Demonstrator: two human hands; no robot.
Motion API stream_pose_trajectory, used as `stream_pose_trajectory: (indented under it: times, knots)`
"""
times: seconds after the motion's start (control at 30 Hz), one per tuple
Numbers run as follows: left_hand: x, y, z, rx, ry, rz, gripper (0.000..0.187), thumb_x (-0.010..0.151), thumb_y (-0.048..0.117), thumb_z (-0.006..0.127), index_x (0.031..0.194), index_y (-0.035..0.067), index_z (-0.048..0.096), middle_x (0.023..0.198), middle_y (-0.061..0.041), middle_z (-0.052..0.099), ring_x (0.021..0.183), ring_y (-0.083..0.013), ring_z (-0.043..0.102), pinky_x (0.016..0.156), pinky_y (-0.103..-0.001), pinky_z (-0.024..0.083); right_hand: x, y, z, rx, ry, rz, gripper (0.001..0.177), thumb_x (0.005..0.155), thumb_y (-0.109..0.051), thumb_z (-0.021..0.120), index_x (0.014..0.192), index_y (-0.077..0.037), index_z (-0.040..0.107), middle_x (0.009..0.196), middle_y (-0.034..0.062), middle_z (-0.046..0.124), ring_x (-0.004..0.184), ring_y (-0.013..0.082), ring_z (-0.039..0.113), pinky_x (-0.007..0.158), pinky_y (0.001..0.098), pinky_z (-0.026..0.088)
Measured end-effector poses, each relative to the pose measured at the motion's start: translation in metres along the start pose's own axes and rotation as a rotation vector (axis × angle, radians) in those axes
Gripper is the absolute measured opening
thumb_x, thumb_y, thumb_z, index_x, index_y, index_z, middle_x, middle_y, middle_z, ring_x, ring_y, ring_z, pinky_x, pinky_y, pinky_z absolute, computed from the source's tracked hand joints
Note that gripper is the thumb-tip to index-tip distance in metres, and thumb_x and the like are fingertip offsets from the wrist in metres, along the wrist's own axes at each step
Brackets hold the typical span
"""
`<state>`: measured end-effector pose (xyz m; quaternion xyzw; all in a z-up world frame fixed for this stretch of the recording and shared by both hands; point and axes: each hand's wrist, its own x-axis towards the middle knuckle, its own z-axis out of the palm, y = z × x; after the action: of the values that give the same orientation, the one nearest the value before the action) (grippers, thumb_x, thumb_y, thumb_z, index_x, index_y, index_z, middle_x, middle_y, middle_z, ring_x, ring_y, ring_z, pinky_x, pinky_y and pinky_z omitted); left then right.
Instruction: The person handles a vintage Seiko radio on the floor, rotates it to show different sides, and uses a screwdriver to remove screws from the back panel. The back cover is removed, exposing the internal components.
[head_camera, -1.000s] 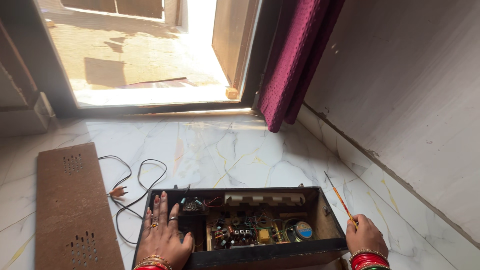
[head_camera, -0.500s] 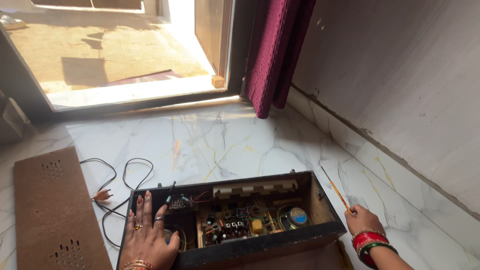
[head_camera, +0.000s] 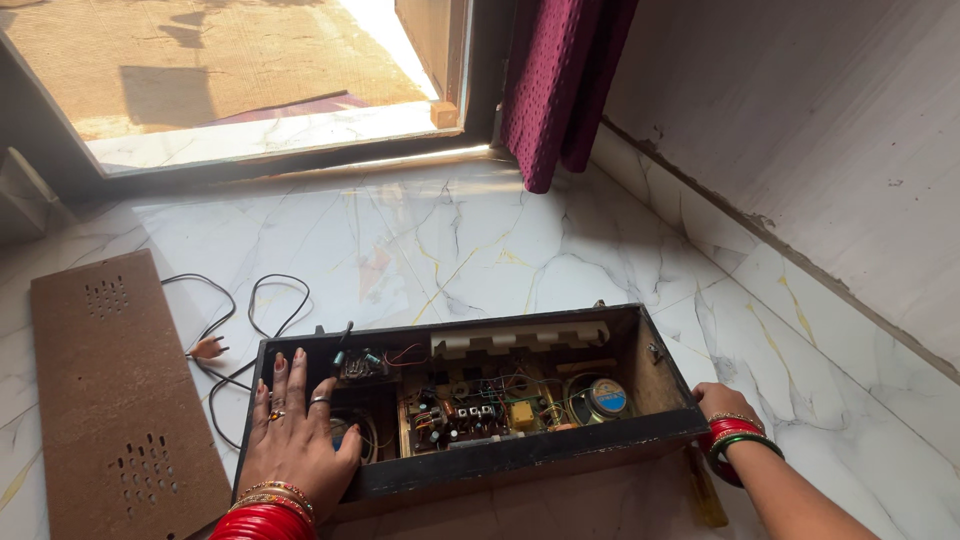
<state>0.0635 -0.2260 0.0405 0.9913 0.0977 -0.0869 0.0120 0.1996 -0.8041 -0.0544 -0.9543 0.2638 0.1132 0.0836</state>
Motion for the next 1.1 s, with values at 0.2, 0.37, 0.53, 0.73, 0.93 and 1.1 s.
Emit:
stream_pose_trajectory:
  times: [0.2, 0.37, 0.53, 0.73, 0.93, 1.1]
  knots:
    - [-0.004, 0.001, -0.007, 0.014, -0.017, 0.0, 0.076, 0.088, 0.056, 0.04, 0.153, 0.019, 0.026, 0.166, -0.014, -0.014, 0.151, -0.0228, -0.025, 0.121, -0.043, -0.013, -0.001, -0.003, 0.004, -0.061, 0.003, 0.024, 0.032, 0.098, -0.031, 0.051, 0.122, -0.025, 0.071, 0.127, 0.0069, 0.075, 0.114, 0.0294, 0.072, 0.096, 0.0465, 0.057]
    - [-0.005, 0.004, -0.012, -0.008, -0.005, 0.012, 0.076, 0.088, 0.056, 0.041, 0.153, 0.018, 0.026, 0.165, -0.013, -0.013, 0.151, -0.0229, -0.025, 0.121, -0.043, -0.014, 0.016, 0.004, 0.011, 0.005, 0.014, 0.071, 0.038, 0.099, -0.038, 0.048, 0.121, -0.019, 0.073, 0.128, 0.0084, 0.073, 0.114, 0.031, 0.07, 0.097, 0.0466, 0.054]
    - [-0.006, 0.002, -0.011, -0.025, -0.013, -0.006, 0.076, 0.087, 0.055, 0.042, 0.152, 0.02, 0.029, 0.166, -0.012, -0.013, 0.152, -0.0219, -0.025, 0.122, -0.042, -0.014, 0.034, 0.012, 0.024, -0.058, 0.042, -0.064, 0.03, 0.097, -0.029, 0.055, 0.121, -0.018, 0.07, 0.123, 0.0105, 0.075, 0.114, 0.0292, 0.071, 0.098, 0.0436, 0.056]
    - [-0.008, 0.002, -0.012, -0.015, -0.011, 0.007, 0.076, 0.088, 0.056, 0.041, 0.152, 0.018, 0.028, 0.165, -0.013, -0.014, 0.151, -0.0218, -0.025, 0.121, -0.041, -0.013, 0.032, 0.005, 0.005, -0.014, 0.204, -0.137, 0.035, 0.091, -0.038, 0.069, 0.117, -0.014, 0.071, 0.119, 0.011, 0.074, 0.115, 0.0284, 0.068, 0.102, 0.0407, 0.053]
    - [-0.01, 0.002, -0.014, -0.021, -0.016, 0.002, 0.074, 0.089, 0.054, 0.04, 0.153, 0.019, 0.028, 0.166, -0.013, -0.014, 0.152, -0.0222, -0.024, 0.122, -0.041, -0.012, -0.002, -0.025, -0.044, 0.135, 0.163, -0.076, 0.034, 0.089, -0.038, 0.07, 0.114, -0.015, 0.074, 0.114, 0.0126, 0.077, 0.109, 0.0289, 0.073, 0.101, 0.0407, 0.055]
    - [-0.01, 0.003, -0.013, -0.007, -0.005, 0.007, 0.074, 0.09, 0.054, 0.038, 0.154, 0.017, 0.027, 0.166, -0.015, -0.014, 0.152, -0.024, -0.024, 0.122, -0.041, -0.011, -0.041, -0.055, -0.067, 0.223, 0.196, -0.116, 0.031, 0.09, -0.035, 0.069, 0.112, -0.015, 0.074, 0.117, 0.0107, 0.075, 0.11, 0.0278, 0.071, 0.101, 0.0413, 0.054]
